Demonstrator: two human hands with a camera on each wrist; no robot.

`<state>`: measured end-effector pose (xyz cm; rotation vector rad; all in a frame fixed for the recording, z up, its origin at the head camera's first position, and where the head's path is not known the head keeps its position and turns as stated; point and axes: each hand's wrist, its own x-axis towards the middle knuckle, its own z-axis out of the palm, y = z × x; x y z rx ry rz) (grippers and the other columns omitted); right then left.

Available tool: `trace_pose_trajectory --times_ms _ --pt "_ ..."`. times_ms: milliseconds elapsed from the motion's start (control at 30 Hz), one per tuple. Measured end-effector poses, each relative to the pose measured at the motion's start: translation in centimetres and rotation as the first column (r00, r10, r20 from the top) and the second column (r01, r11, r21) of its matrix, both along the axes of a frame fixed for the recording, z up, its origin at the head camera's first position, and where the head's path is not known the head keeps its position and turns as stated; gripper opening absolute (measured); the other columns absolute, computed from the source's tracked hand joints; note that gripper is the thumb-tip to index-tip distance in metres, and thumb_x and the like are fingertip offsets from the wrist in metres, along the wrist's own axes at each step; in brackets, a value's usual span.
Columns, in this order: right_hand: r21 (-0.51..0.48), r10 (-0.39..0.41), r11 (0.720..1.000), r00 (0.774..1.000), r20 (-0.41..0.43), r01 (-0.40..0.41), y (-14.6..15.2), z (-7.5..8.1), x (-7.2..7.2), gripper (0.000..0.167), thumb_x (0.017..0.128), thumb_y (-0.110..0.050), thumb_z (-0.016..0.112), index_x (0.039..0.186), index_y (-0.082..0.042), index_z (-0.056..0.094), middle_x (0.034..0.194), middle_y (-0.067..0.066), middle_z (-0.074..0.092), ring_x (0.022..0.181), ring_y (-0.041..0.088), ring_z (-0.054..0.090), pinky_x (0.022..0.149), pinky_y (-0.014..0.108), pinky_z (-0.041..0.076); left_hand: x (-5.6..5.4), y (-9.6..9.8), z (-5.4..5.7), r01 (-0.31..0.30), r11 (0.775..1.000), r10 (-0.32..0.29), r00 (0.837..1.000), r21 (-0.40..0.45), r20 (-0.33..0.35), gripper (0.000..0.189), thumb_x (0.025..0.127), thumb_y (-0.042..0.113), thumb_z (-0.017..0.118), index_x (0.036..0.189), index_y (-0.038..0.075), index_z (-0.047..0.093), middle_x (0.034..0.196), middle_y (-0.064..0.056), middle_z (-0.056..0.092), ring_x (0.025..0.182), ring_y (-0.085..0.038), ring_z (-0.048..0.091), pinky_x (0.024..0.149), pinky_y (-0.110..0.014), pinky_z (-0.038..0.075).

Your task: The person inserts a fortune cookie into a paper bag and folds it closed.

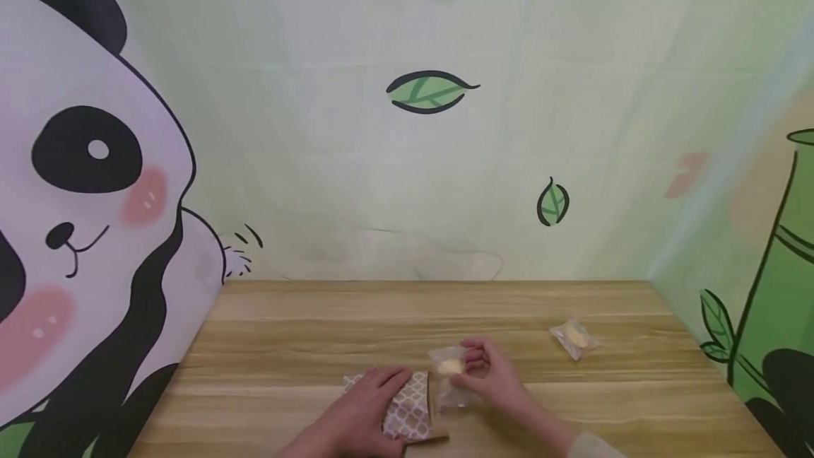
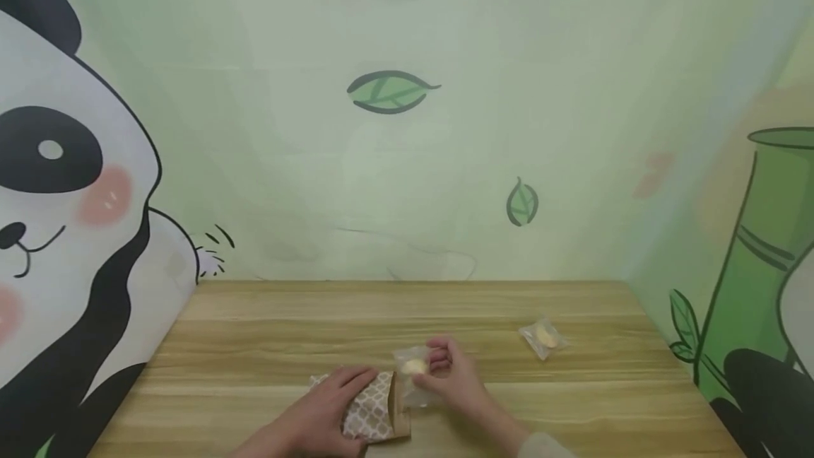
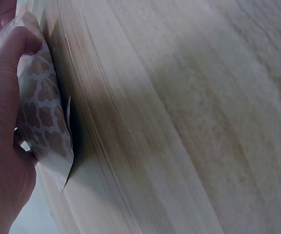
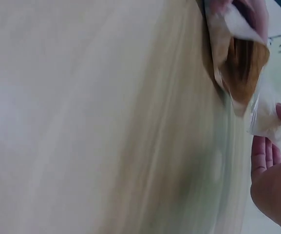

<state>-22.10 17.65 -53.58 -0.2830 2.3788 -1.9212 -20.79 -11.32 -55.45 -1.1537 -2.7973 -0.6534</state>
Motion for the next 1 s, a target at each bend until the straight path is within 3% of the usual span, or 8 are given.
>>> trace_pose_trajectory --times_ms 167,467,733,1000 --pt "-0.019 -0.029 0.999 0.999 0.016 0.030 -1.0 -0.5 1.1 0.067 0.080 0.007 0.088 0.134 0.014 0.049 0.111 0.016 0.065 0.099 0.023 0.066 0.087 0.024 0.060 0.1 0.0 -0.3 -0.028 1.000 0.029 1.000 0.008 -0.008 0.100 0.071 0.046 0.086 0.157 0.010 0.051 0.150 -0.006 0.058 0.132 -0.026 0.057 0.108 -0.045 0.053" --pt "0.105 -0.052 0.993 0.998 -0.019 0.054 -1.0 -1.5 2.0 0.065 0.075 0.000 0.094 0.128 0.008 0.057 0.105 0.011 0.067 0.095 0.022 0.068 0.083 0.024 0.061 0.3 0.1 -0.1 -0.068 0.998 0.068 0.997 0.008 0.034 0.106 0.072 0.056 0.087 0.159 0.010 0.048 0.154 -0.006 0.054 0.137 -0.025 0.054 0.111 -0.048 0.050" --pt "0.161 -0.015 0.987 0.999 -0.040 0.021 -0.7 -1.6 1.7 0.063 0.076 -0.004 0.095 0.127 0.008 0.059 0.104 0.008 0.067 0.093 0.016 0.065 0.082 0.023 0.060 0.1 0.1 0.3 -0.085 0.996 0.085 0.995 0.001 0.046 0.107 0.072 0.056 0.087 0.160 0.009 0.046 0.155 -0.008 0.053 0.139 -0.027 0.052 0.113 -0.049 0.049" --pt "0.200 0.025 0.980 0.994 -0.108 -0.003 -1.6 -1.7 1.3 0.065 0.078 -0.009 0.095 0.129 0.009 0.059 0.104 0.005 0.069 0.092 0.010 0.067 0.085 0.025 0.059 -0.1 0.0 0.2 -0.040 0.999 0.039 0.994 0.002 0.104 0.105 0.078 0.059 0.085 0.162 0.012 0.044 0.155 -0.006 0.051 0.140 -0.026 0.051 0.112 -0.051 0.049"
